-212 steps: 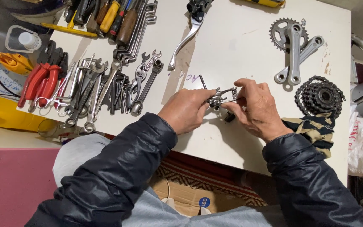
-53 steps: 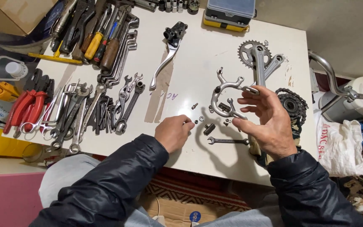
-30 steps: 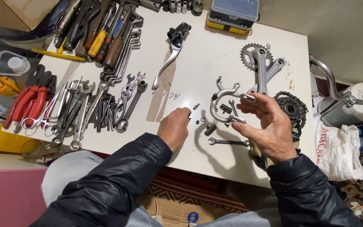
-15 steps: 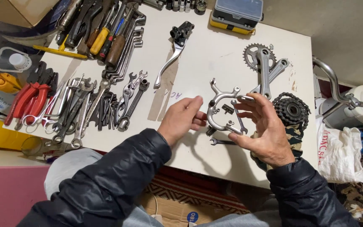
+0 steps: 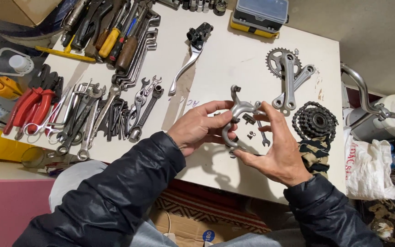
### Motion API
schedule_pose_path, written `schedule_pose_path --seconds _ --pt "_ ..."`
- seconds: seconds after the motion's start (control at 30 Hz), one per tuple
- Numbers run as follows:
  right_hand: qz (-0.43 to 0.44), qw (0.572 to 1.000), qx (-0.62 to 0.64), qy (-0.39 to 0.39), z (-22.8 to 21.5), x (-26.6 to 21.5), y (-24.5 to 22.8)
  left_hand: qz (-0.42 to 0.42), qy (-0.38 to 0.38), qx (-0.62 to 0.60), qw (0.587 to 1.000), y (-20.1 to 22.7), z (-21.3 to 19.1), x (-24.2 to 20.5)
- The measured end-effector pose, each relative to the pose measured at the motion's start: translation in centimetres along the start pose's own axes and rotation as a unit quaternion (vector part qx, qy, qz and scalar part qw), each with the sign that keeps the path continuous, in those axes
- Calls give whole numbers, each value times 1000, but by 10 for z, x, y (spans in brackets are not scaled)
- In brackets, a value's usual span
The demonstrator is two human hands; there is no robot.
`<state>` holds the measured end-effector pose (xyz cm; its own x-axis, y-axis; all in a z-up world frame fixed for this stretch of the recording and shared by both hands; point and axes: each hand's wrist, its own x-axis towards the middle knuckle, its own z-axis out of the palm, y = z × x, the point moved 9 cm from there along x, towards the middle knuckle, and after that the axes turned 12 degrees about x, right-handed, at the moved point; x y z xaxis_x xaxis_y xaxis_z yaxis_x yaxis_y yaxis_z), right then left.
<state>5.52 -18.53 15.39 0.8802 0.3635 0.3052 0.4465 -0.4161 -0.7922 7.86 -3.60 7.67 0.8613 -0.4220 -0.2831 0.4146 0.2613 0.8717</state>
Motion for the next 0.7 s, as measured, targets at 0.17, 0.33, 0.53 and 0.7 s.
schedule_pose_path --seconds 0.17,0.33,0.53,0.7 --pt "-17 993 -114 -12 2 -1 -3 -3 3 19 1000 -4 0 1" --pt "-74 986 -152 3 -4 -9 3 -16 0 -16 1000 -9 -1 2" --pt "-61 992 -110 -26 2 -8 -1 -33 0 -45 998 -14 1 2" --pt "-11 997 -78 -23 10 -6 8 -37 -2 -21 999 -18 2 3"
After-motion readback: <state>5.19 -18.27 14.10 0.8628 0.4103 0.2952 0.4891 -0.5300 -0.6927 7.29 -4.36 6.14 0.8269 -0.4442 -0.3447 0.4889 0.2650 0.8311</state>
